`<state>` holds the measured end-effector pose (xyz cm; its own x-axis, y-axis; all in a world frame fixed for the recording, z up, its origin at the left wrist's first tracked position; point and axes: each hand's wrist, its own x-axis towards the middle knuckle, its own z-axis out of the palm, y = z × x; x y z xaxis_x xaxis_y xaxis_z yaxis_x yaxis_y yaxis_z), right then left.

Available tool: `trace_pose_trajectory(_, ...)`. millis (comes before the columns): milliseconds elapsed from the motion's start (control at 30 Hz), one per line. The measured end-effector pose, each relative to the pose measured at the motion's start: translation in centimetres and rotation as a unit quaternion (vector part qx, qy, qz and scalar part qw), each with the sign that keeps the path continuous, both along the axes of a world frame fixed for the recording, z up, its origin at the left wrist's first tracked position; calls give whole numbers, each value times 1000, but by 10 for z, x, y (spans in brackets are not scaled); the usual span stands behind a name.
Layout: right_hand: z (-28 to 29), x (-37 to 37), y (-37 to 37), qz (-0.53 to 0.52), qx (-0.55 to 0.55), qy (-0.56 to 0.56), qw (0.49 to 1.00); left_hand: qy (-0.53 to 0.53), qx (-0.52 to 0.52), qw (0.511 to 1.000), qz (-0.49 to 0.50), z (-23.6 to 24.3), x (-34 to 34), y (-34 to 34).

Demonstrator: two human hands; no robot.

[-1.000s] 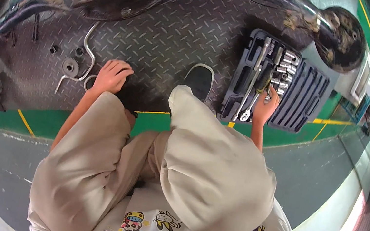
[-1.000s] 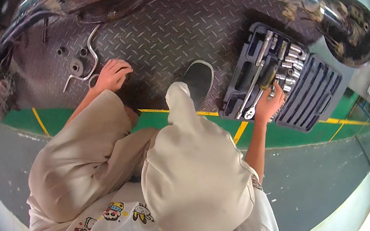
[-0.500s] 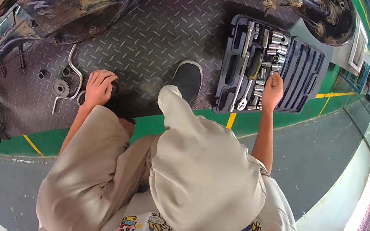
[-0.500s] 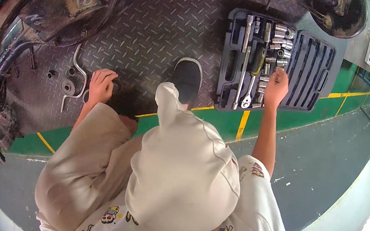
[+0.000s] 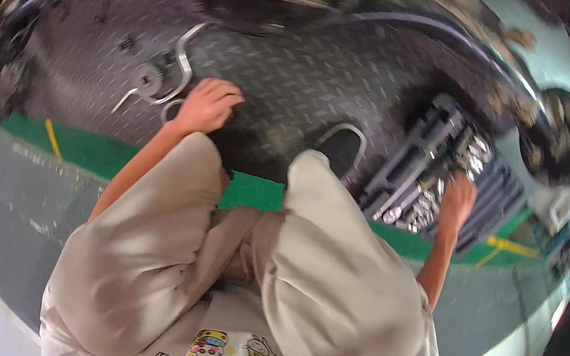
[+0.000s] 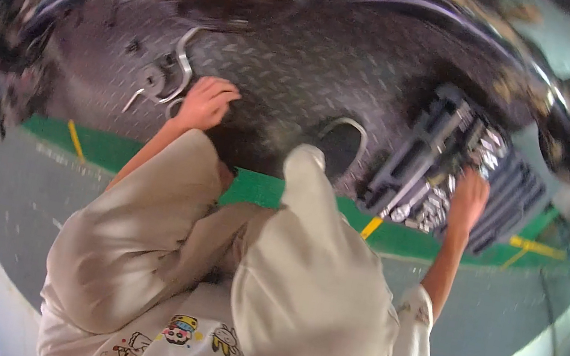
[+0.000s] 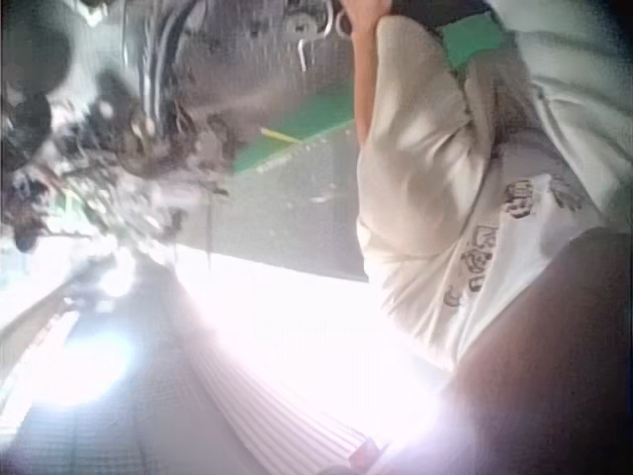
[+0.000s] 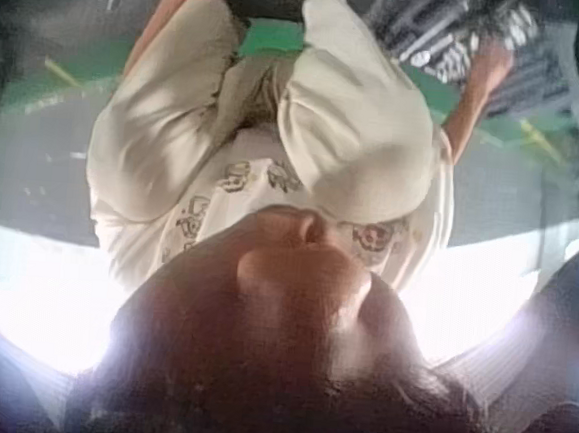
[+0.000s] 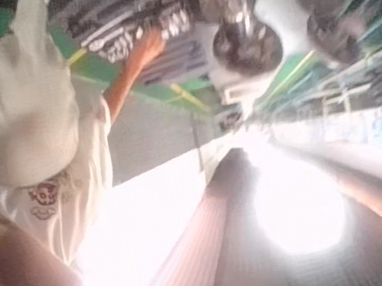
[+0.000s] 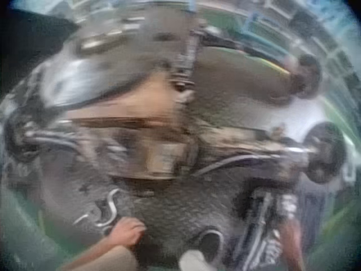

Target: The person opens a tool case, selects a socket and wrench, and proceeds to loosen and remove bolts from a vehicle axle assembly using the tool and their hands.

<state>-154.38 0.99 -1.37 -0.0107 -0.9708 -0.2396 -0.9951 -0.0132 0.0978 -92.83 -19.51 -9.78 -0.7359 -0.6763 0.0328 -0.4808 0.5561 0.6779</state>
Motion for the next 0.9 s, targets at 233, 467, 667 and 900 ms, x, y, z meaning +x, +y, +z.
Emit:
trace_pose_trajectory(233,74,231,-164,-277,-192,-479,811,-36,14,999,9,-5,14,6)
trace_pose_trajectory(467,66,344,-282,47,-220,-563,795,5,-5,1000,12,-10,15,5)
trace_pose_trajectory(667,65,361,-282,13,-162,-487,858,10,-33,998,57,-11,22,13)
trace_pose_trajectory(900,71,373,-283,84,-234,-384,889,10,-31,998,47,-12,21,10)
